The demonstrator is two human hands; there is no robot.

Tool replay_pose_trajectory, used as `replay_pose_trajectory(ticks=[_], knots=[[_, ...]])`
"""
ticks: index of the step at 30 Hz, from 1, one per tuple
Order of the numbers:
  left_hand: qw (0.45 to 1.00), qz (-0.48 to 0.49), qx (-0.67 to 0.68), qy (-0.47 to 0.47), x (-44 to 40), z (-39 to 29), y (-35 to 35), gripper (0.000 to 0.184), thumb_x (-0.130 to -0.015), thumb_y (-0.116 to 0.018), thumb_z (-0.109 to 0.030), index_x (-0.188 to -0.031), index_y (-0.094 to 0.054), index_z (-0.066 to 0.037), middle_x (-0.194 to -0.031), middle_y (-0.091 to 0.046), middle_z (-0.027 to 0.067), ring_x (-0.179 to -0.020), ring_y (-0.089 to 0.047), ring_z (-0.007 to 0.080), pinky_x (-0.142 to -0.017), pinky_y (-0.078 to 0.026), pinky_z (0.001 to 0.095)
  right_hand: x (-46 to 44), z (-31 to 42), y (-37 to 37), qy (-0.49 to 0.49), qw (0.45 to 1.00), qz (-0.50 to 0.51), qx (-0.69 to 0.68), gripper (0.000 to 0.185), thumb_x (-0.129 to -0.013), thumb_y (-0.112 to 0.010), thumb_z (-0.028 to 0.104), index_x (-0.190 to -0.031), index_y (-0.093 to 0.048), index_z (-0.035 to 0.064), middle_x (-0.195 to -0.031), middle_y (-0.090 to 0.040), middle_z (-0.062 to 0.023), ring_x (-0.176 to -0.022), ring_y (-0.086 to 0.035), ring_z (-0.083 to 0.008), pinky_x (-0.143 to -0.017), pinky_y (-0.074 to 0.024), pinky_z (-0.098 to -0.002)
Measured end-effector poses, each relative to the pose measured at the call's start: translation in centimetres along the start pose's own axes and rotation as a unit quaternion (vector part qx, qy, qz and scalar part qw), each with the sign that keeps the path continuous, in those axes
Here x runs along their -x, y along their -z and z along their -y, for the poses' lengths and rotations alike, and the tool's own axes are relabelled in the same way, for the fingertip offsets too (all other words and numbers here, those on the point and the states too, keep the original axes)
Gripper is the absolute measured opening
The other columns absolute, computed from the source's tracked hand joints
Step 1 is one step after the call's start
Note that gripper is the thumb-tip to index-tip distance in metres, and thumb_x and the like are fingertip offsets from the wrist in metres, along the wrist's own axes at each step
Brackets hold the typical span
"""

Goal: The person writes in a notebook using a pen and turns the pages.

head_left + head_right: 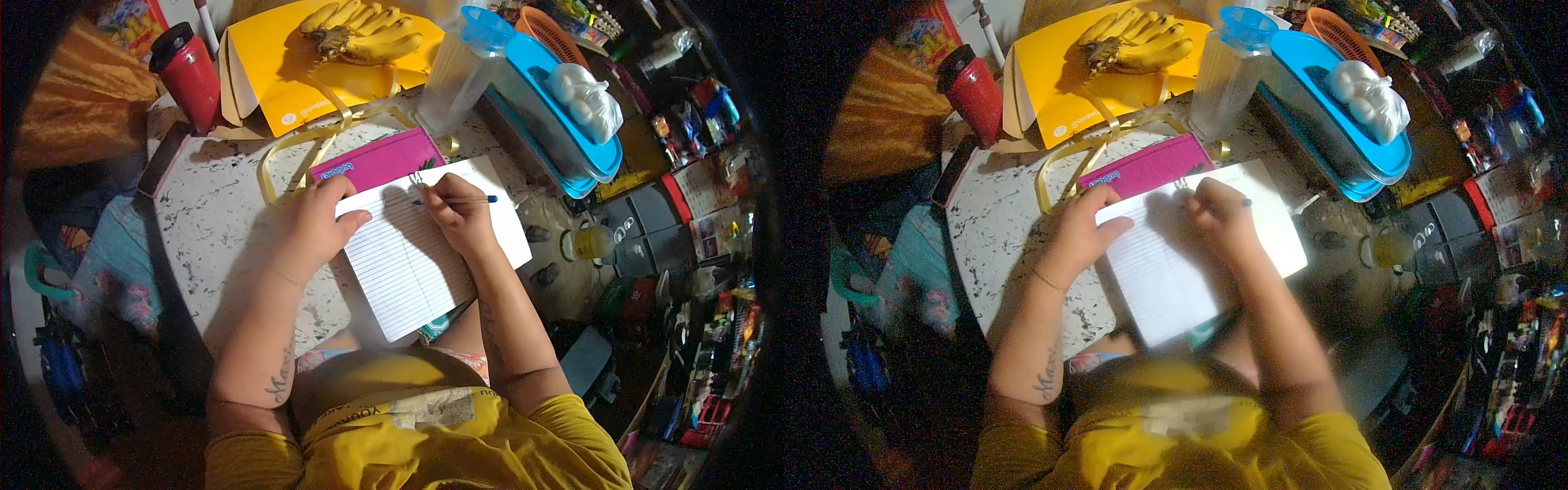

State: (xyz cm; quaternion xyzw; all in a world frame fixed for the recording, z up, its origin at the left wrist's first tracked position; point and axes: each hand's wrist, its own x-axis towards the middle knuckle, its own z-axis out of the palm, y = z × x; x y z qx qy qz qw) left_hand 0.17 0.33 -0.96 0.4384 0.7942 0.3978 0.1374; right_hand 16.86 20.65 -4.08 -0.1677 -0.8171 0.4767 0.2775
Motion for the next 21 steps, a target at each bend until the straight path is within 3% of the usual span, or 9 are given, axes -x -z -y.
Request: replay_pose_trajectory(ticks=[6, 21], knots=[[0.998, -0.022, 0.032, -0.054, -0.1, 0.5, -0.3, 0.025, -0.083, -0.081, -0.012, -0.100, -0.065, -0.003, -0.093, -0.074, 0.0168, -0.089, -0.073, 0.0332, -0.081, -0.056, 0.0410, 0.2, 0.4, -0.1, -0.024, 0.999, -0.010, 0.025, 0.024, -0.097, -0.073, 0.011, -0.079, -0.059, 0.0029, -0.072, -0.055, 0.0019, -0.070, -0.047, -0.0084, -0.062, -0.0392, -0.0269], [1.000, 0.001, 0.017, 0.011, -0.1, 0.4, -0.4, 0.024, -0.085, -0.079, -0.009, -0.100, -0.063, -0.003, -0.094, -0.072, 0.0158, -0.089, -0.071, 0.0288, -0.082, -0.055, 0.0395, 0.0, 0.6, -0.2, -0.029, 0.999, -0.021, -0.014, 0.024, -0.098, -0.071, 0.010, -0.079, -0.058, 0.0034, -0.072, -0.054, 0.0028, -0.069, -0.045, -0.0079, -0.061, -0.0380, -0.0258]])
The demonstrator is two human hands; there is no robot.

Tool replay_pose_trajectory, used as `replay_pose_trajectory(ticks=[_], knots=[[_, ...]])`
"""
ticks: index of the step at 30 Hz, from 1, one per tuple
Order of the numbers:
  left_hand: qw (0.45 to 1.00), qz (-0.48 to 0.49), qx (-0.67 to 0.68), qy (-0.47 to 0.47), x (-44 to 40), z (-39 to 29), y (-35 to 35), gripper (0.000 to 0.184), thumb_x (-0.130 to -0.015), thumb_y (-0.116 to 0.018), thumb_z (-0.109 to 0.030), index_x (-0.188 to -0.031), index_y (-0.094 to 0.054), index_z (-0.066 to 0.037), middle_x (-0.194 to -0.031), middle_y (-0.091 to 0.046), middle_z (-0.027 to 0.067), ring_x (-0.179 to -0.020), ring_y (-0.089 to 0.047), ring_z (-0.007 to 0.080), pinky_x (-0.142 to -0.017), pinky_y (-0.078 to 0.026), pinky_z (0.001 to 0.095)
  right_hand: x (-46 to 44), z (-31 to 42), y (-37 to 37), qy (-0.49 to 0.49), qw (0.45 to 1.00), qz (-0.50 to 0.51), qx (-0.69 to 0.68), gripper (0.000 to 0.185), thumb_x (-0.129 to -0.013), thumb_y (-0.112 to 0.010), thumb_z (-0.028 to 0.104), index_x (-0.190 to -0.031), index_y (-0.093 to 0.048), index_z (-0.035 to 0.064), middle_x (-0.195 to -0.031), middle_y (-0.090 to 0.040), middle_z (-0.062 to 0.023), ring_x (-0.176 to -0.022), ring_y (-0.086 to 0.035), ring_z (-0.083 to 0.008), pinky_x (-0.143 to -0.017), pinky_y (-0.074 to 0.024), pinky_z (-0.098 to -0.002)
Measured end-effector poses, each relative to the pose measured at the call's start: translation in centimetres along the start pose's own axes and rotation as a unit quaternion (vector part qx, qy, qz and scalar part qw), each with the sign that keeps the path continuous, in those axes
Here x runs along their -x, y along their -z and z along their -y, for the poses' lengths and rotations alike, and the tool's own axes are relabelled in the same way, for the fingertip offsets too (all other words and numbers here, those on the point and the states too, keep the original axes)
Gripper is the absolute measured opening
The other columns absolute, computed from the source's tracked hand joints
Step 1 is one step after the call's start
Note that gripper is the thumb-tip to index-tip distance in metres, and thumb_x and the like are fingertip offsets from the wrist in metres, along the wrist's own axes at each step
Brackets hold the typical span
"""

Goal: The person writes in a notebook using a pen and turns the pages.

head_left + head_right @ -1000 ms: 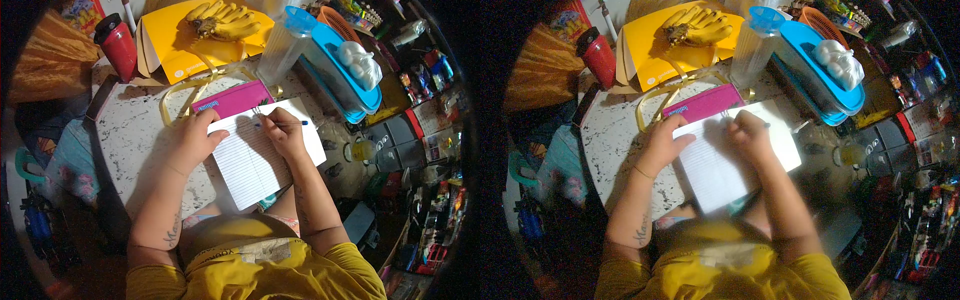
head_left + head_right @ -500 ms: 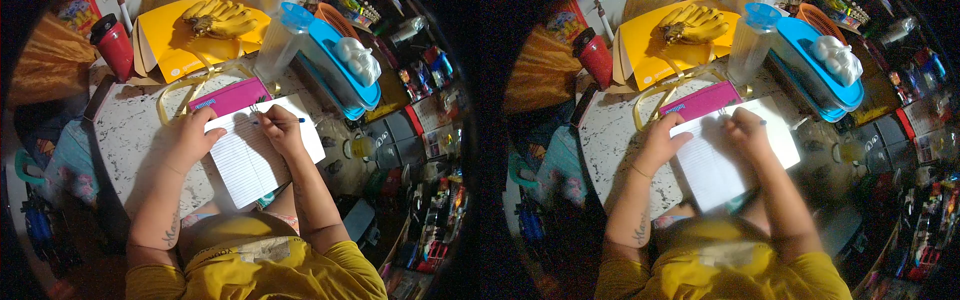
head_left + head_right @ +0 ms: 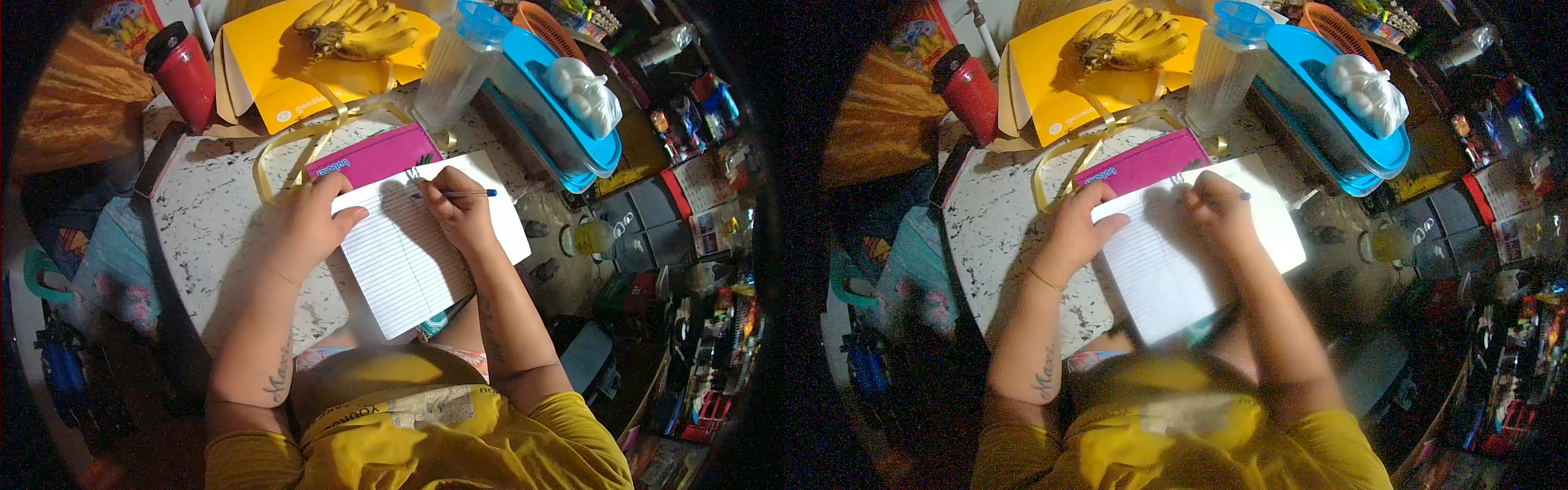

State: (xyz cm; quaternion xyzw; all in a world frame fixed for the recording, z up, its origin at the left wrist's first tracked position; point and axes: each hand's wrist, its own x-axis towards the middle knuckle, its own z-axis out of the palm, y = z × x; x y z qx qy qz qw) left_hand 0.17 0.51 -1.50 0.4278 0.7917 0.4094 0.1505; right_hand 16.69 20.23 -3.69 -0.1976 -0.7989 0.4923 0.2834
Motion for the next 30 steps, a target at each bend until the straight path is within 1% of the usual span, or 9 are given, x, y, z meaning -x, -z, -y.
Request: replay_pose_trajectory(ticks=[3, 5, 12, 14, 15, 17, 21, 27, 30], knots=[[1.000, 0.006, 0.004, 0.003, 0.0, 0.0, 0.1, 0.024, -0.084, -0.079, -0.009, -0.100, -0.063, -0.003, -0.095, -0.071, 0.0162, -0.090, -0.071, 0.0295, -0.083, -0.054, 0.0397, 0.0, -0.4, 0.0, 0.016, 1.000, 0.011, 0.004, 0.024, -0.098, -0.070, 0.009, -0.078, -0.057, 0.0038, -0.072, -0.054, 0.0027, -0.069, -0.045, -0.0079, -0.061, -0.0380, -0.0255], [0.999, -0.003, -0.002, -0.033, 0.0, 0.3, 0.1, 0.024, -0.084, -0.079, -0.008, -0.100, -0.062, -0.003, -0.094, -0.071, 0.0162, -0.089, -0.071, 0.0304, -0.083, -0.054, 0.0397, 0.0, 0.3, 0.2, 0.010, 0.999, -0.008, 0.032, 0.021, -0.093, -0.071, 0.013, -0.079, -0.059, 0.0029, -0.069, -0.059, -0.0071, -0.069, -0.053, -0.0157, -0.065, -0.0475, -0.0349], [1.000, -0.005, 0.002, -0.023, 0.1, 0.2, 0.1, 0.023, -0.084, -0.079, -0.009, -0.100, -0.063, -0.002, -0.094, -0.071, 0.0163, -0.089, -0.071, 0.0304, -0.082, -0.054, 0.0395, -0.2, -1.5, -0.1, -0.016, 1.000, -0.024, 0.010, 0.023, -0.093, -0.068, 0.012, -0.076, -0.055, 0.0032, -0.068, -0.057, -0.0076, -0.068, -0.051, -0.0164, -0.064, -0.0464, -0.0355], [0.999, -0.009, 0.029, -0.044, 0.0, 0.5, -0.1, 0.024, -0.085, -0.079, -0.009, -0.101, -0.062, -0.002, -0.093, -0.071, 0.0162, -0.089, -0.071, 0.0298, -0.082, -0.054, 0.0391, -0.1, -1.4, -0.1, 0.008, 0.999, -0.010, 0.033, 0.024, -0.098, -0.071, 0.010, -0.080, -0.058, 0.0038, -0.073, -0.055, 0.0031, -0.069, -0.046, -0.0073, -0.062, -0.0387, -0.0245], [0.999, -0.008, 0.029, -0.044, 0.0, 0.4, -0.1, 0.024, -0.085, -0.079, -0.009, -0.101, -0.062, -0.002, -0.093, -0.071, 0.0162, -0.089, -0.071, 0.0298, -0.082, -0.054, 0.0391, -0.1, -1.1, -0.1, 0.008, 0.999, -0.010, 0.033, 0.024, -0.098, -0.071, 0.010, -0.080, -0.058, 0.0038, -0.073, -0.055, 0.0031, -0.069, -0.046, -0.0073, -0.062, -0.0387, -0.0245], [0.999, 0.006, 0.036, -0.031, 0.0, 0.1, 0.1, 0.024, -0.085, -0.079, -0.009, -0.101, -0.062, -0.002, -0.093, -0.071, 0.0159, -0.089, -0.070, 0.0289, -0.082, -0.054, 0.0388, -0.1, -0.6, -0.1, 0.000, 0.999, -0.017, 0.036, 0.022, -0.092, -0.068, 0.012, -0.076, -0.055, 0.0041, -0.067, -0.056, -0.0083, -0.068, -0.051, -0.0178, -0.064, -0.0460, -0.0357], [0.999, 0.015, 0.024, -0.021, 0.0, 0.2, 0.2, 0.024, -0.085, -0.079, -0.008, -0.101, -0.061, -0.002, -0.093, -0.071, 0.0149, -0.089, -0.070, 0.0270, -0.082, -0.054, 0.0380, -0.2, -0.8, 0.1, 0.022, 1.000, -0.008, 0.013, 0.020, -0.091, -0.068, 0.011, -0.077, -0.056, 0.0038, -0.068, -0.057, -0.0094, -0.068, -0.051, -0.0184, -0.064, -0.0461, -0.0365], [0.997, 0.009, 0.066, -0.043, -0.1, 0.7, -0.3, 0.023, -0.086, -0.078, -0.008, -0.101, -0.062, -0.003, -0.093, -0.071, 0.0135, -0.088, -0.069, 0.0241, -0.082, -0.054, 0.0369, -0.2, -1.2, 0.2, 0.024, 0.998, -0.024, 0.046, 0.017, -0.089, -0.068, 0.008, -0.078, -0.057, 0.0030, -0.069, -0.058, -0.0104, -0.067, -0.052, -0.0201, -0.065, -0.0467, -0.0371], [1.000, 0.009, 0.024, -0.018, 0.0, 0.0, 0.1, 0.023, -0.086, -0.078, -0.008, -0.101, -0.062, -0.003, -0.093, -0.071, 0.0134, -0.087, -0.069, 0.0245, -0.082, -0.054, 0.0366, -0.2, -1.0, 0.2, 0.018, 0.999, -0.019, 0.028, 0.015, -0.089, -0.068, 0.008, -0.078, -0.058, 0.0022, -0.069, -0.058, -0.0112, -0.067, -0.054, -0.0209, -0.065, -0.0475, -0.0377]])
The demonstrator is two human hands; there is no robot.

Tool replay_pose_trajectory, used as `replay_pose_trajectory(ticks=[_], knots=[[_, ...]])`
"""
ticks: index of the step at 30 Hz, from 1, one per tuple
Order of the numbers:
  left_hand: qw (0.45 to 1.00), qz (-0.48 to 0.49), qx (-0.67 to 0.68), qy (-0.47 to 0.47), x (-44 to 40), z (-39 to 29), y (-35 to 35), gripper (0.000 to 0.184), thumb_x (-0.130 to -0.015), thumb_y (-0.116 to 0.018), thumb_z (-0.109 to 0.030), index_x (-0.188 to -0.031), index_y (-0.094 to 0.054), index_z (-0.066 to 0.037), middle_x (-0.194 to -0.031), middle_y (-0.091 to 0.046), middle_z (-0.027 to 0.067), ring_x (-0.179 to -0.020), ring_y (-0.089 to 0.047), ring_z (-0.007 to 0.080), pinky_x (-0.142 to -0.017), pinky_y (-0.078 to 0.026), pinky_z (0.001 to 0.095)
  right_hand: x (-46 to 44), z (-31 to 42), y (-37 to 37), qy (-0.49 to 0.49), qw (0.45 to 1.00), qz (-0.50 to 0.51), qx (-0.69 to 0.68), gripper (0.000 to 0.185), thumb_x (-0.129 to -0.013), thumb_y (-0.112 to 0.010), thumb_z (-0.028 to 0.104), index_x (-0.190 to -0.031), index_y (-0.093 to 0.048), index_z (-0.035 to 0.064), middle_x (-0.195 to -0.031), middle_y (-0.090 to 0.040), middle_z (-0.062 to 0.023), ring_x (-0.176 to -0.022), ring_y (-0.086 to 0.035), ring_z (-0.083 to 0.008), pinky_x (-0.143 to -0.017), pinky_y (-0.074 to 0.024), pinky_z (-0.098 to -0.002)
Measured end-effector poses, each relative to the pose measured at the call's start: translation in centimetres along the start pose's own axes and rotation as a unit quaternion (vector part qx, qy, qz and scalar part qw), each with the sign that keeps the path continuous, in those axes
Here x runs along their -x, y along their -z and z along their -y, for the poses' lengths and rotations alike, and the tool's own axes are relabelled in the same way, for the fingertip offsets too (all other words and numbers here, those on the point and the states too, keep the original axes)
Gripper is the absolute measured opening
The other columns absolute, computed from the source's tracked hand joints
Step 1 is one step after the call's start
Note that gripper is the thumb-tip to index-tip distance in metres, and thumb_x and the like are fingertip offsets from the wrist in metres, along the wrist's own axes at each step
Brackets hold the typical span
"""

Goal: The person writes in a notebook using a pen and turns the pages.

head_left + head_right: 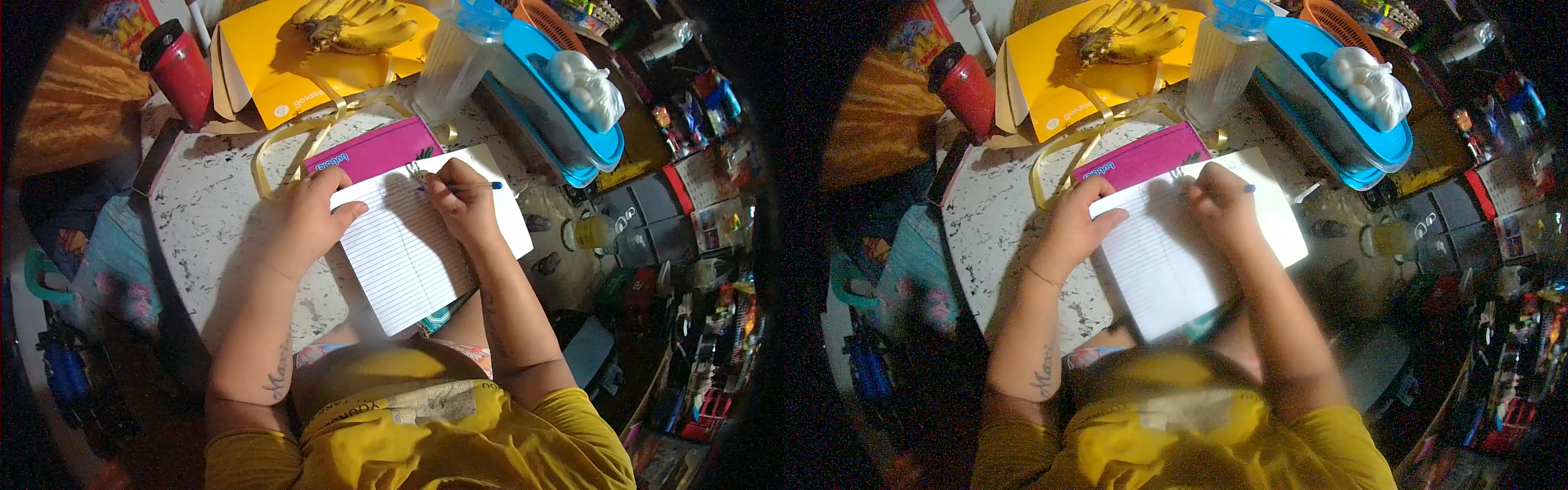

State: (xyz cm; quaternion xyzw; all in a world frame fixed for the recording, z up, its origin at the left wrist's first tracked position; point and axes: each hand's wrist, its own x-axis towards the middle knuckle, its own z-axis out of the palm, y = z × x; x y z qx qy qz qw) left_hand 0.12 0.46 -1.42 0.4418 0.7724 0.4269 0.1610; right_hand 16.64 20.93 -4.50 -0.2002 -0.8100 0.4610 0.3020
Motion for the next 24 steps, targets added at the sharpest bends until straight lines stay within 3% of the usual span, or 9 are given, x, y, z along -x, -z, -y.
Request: replay_pose_trajectory(ticks=[3, 4, 5, 7, 10, 12, 16, 19, 24], knots=[[1.000, -0.001, 0.001, -0.007, 0.0, 0.1, -0.1, 0.023, -0.086, -0.079, -0.007, -0.101, -0.062, -0.003, -0.093, -0.071, 0.0133, -0.088, -0.069, 0.0246, -0.082, -0.054, 0.0363, 0.2, 1.6, 0.2, -0.007, 1.000, -0.007, 0.026, 0.021, -0.098, -0.071, 0.012, -0.083, -0.059, 0.0048, -0.075, -0.060, 0.0007, -0.070, -0.050, -0.0069, -0.064, -0.0422, -0.0246], [1.000, 0.000, 0.013, -0.006, 0.0, 0.1, -0.2, 0.023, -0.085, -0.079, -0.007, -0.101, -0.062, -0.002, -0.093, -0.071, 0.0134, -0.088, -0.069, 0.0247, -0.082, -0.054, 0.0363, 0.2, 3.5, 0.8, -0.097, 0.982, -0.051, -0.156, 0.019, -0.098, -0.071, 0.013, -0.085, -0.059, 0.0060, -0.077, -0.062, -0.0012, -0.069, -0.051, -0.0074, -0.062, -0.0429, -0.0251], [1.000, 0.000, 0.024, -0.006, 0.0, 0.1, -0.2, 0.023, -0.085, -0.079, -0.006, -0.101, -0.062, -0.002, -0.093, -0.071, 0.0134, -0.088, -0.069, 0.0248, -0.082, -0.054, 0.0362, 0.3, 4.5, 1.1, -0.183, 0.921, -0.092, -0.331, 0.018, -0.099, -0.070, 0.014, -0.087, -0.059, 0.0072, -0.080, -0.064, -0.0031, -0.068, -0.052, -0.0078, -0.060, -0.0436, -0.0256], [1.000, -0.001, 0.012, -0.006, 0.0, 0.2, -0.3, 0.023, -0.085, -0.079, -0.006, -0.101, -0.062, -0.002, -0.093, -0.071, 0.0133, -0.088, -0.069, 0.0246, -0.081, -0.054, 0.0363, -0.3, 0.4, 2.3, -0.105, 0.843, -0.153, -0.505, 0.017, -0.102, -0.066, 0.025, -0.099, -0.061, 0.0089, -0.087, -0.063, -0.0079, -0.066, -0.050, -0.0099, -0.056, -0.0413, -0.0263], [1.000, -0.001, -0.009, -0.007, -0.1, 0.6, -0.4, 0.023, -0.085, -0.079, -0.006, -0.100, -0.062, -0.002, -0.092, -0.071, 0.0131, -0.087, -0.069, 0.0242, -0.081, -0.054, 0.0363, -0.8, -1.0, 4.0, -0.136, 0.749, -0.176, -0.624, 0.022, -0.103, -0.065, 0.029, -0.106, -0.064, 0.0076, -0.088, -0.064, -0.0100, -0.068, -0.050, -0.0128, -0.059, -0.0425, -0.0278], [1.000, 0.000, -0.018, -0.008, -0.1, 0.6, -0.3, 0.023, -0.085, -0.079, -0.006, -0.101, -0.062, -0.002, -0.092, -0.071, 0.0130, -0.087, -0.069, 0.0241, -0.081, -0.054, 0.0361, -1.0, -1.4, 4.3, -0.181, 0.637, -0.226, -0.715, 0.024, -0.103, -0.064, 0.029, -0.112, -0.066, 0.0064, -0.091, -0.066, -0.0126, -0.072, -0.052, -0.0158, -0.062, -0.0438, -0.0297], [1.000, 0.000, -0.029, 0.010, 0.1, 0.3, 0.2, 0.024, -0.086, -0.078, -0.012, -0.103, -0.062, -0.004, -0.094, -0.071, 0.0126, -0.089, -0.069, 0.0253, -0.081, -0.054, 0.0376, -0.9, -1.6, 4.4, -0.172, 0.681, -0.174, -0.691, 0.018, -0.104, -0.058, 0.028, -0.107, -0.064, 0.0115, -0.095, -0.068, -0.0110, -0.076, -0.059, -0.0174, -0.063, -0.0470, -0.0294], [0.998, 0.009, -0.055, 0.014, 0.2, 0.1, 0.4, 0.026, -0.087, -0.077, -0.019, -0.106, -0.063, -0.007, -0.097, -0.073, 0.0125, -0.092, -0.070, 0.0281, -0.081, -0.055, 0.0403, -1.2, -1.6, 3.6, -0.166, 0.734, -0.201, -0.627, 0.022, -0.101, -0.062, 0.025, -0.108, -0.068, 0.0057, -0.088, -0.067, -0.0127, -0.079, -0.061, -0.0206, -0.063, -0.0449, -0.0309], [0.992, 0.031, -0.117, 0.026, 0.2, -0.2, 0.9, 0.031, -0.090, -0.075, -0.032, -0.111, -0.064, -0.013, -0.102, -0.075, 0.0124, -0.096, -0.071, 0.0328, -0.082, -0.056, 0.0449, -1.2, -1.0, 2.7, -0.108, 0.802, -0.178, -0.559, 0.010, -0.098, -0.061, 0.017, -0.101, -0.064, 0.0080, -0.087, -0.066, -0.0049, -0.084, -0.064, -0.0198, -0.062, -0.0437, -0.0299]])
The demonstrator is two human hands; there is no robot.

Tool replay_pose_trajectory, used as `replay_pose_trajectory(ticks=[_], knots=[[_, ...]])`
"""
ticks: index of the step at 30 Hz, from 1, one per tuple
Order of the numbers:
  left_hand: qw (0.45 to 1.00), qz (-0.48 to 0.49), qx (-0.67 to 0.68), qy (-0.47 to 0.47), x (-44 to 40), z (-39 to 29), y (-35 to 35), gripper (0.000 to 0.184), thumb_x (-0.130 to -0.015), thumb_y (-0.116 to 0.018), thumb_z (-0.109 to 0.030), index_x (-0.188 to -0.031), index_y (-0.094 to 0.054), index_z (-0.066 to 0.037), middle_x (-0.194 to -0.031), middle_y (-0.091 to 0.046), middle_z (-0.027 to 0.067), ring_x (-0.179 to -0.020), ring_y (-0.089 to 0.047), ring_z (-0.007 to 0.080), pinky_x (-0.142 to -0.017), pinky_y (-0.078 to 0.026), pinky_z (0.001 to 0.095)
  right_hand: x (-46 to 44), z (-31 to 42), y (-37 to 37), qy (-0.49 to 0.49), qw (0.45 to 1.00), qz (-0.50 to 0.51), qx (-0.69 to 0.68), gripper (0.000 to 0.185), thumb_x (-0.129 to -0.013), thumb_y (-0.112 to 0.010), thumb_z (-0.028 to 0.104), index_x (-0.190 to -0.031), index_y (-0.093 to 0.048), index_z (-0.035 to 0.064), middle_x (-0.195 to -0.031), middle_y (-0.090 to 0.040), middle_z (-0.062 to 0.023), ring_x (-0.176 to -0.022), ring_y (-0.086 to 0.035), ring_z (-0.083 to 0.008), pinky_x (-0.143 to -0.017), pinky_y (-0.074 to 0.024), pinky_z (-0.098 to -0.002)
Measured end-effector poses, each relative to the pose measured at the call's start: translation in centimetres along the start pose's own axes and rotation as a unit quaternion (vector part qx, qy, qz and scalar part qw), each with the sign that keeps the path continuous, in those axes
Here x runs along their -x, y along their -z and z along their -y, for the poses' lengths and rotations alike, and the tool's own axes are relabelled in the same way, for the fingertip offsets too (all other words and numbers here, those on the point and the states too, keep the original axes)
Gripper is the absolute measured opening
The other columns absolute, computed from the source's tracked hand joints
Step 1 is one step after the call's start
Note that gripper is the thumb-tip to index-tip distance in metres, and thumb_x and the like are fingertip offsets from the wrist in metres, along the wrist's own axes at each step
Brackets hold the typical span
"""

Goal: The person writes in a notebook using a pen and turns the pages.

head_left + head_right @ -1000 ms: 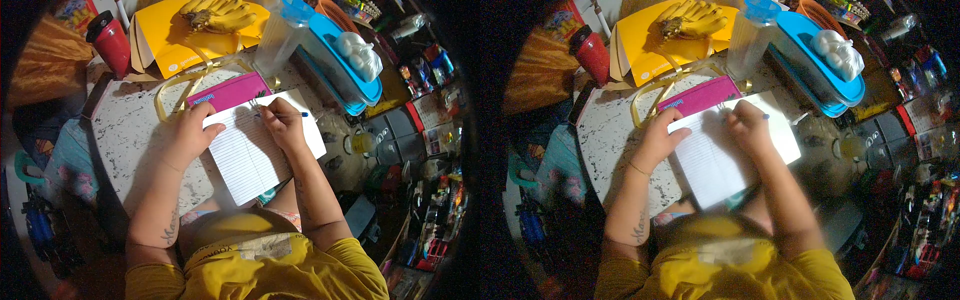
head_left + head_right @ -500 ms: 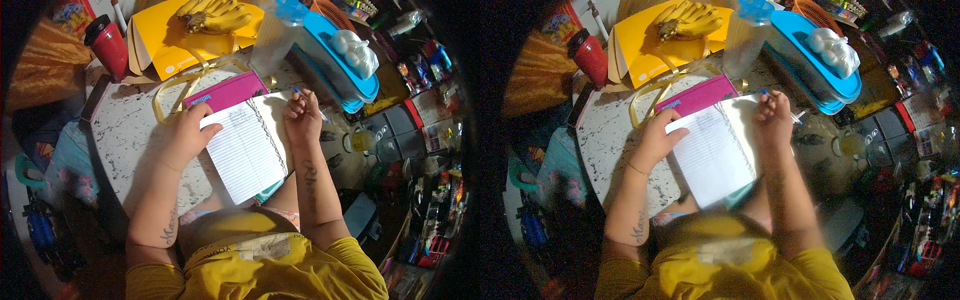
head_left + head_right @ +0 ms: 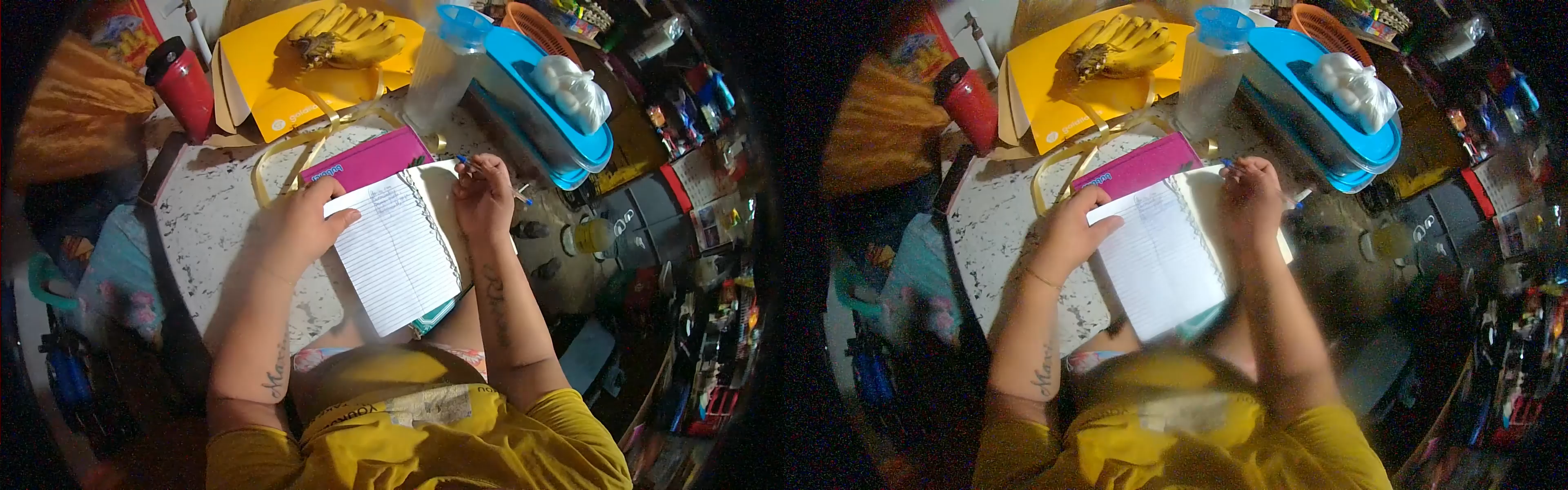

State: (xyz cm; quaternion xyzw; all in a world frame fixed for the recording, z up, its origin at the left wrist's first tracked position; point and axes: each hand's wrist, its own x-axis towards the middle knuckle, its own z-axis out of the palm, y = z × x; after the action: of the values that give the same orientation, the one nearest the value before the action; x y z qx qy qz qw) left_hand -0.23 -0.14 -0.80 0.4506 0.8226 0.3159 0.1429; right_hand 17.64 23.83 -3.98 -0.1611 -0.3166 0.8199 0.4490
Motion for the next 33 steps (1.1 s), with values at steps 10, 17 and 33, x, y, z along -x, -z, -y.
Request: replay_pose_trajectory(ticks=[10, 17, 33], knots=[[1.000, -0.015, -0.025, 0.003, 0.0, 0.5, -0.4, 0.039, -0.089, -0.075, -0.045, -0.116, -0.066, -0.017, -0.105, -0.075, 0.0138, -0.100, -0.072, 0.0374, -0.083, -0.057, 0.0490, 2.1, 1.0, -3.1, 0.002, 0.999, -0.022, 0.048, 0.007, -0.092, -0.062, 0.005, -0.094, -0.056, 0.0063, -0.080, -0.060, -0.0067, -0.070, -0.054, -0.0143, -0.062, -0.0449, -0.0266], [0.997, -0.043, 0.049, -0.038, -0.3, 1.3, -1.2, 0.037, -0.086, -0.081, -0.035, -0.111, -0.067, -0.012, -0.101, -0.075, 0.0168, -0.094, -0.072, 0.0369, -0.082, -0.056, 0.0465, 1.5, 0.2, -1.0, 0.038, 0.992, 0.102, 0.070, 0.008, -0.098, -0.058, 0.009, -0.104, -0.057, 0.0046, -0.090, -0.061, -0.0047, -0.083, -0.062, -0.0154, -0.064, -0.0454, -0.0271], [0.974, -0.004, 0.223, -0.050, -0.1, 0.6, -0.6, 0.035, -0.079, -0.078, 0.000, -0.112, -0.067, -0.003, -0.101, -0.069, 0.0072, -0.098, -0.065, 0.0185, -0.090, -0.052, 0.0323, 4.3, -1.0, -4.6, 0.254, 0.737, 0.062, 0.624, 0.024, -0.092, -0.067, 0.017, -0.109, -0.063, 0.0002, -0.098, -0.066, -0.0244, -0.090, -0.065, -0.0445, -0.079, -0.0530, -0.0468]])
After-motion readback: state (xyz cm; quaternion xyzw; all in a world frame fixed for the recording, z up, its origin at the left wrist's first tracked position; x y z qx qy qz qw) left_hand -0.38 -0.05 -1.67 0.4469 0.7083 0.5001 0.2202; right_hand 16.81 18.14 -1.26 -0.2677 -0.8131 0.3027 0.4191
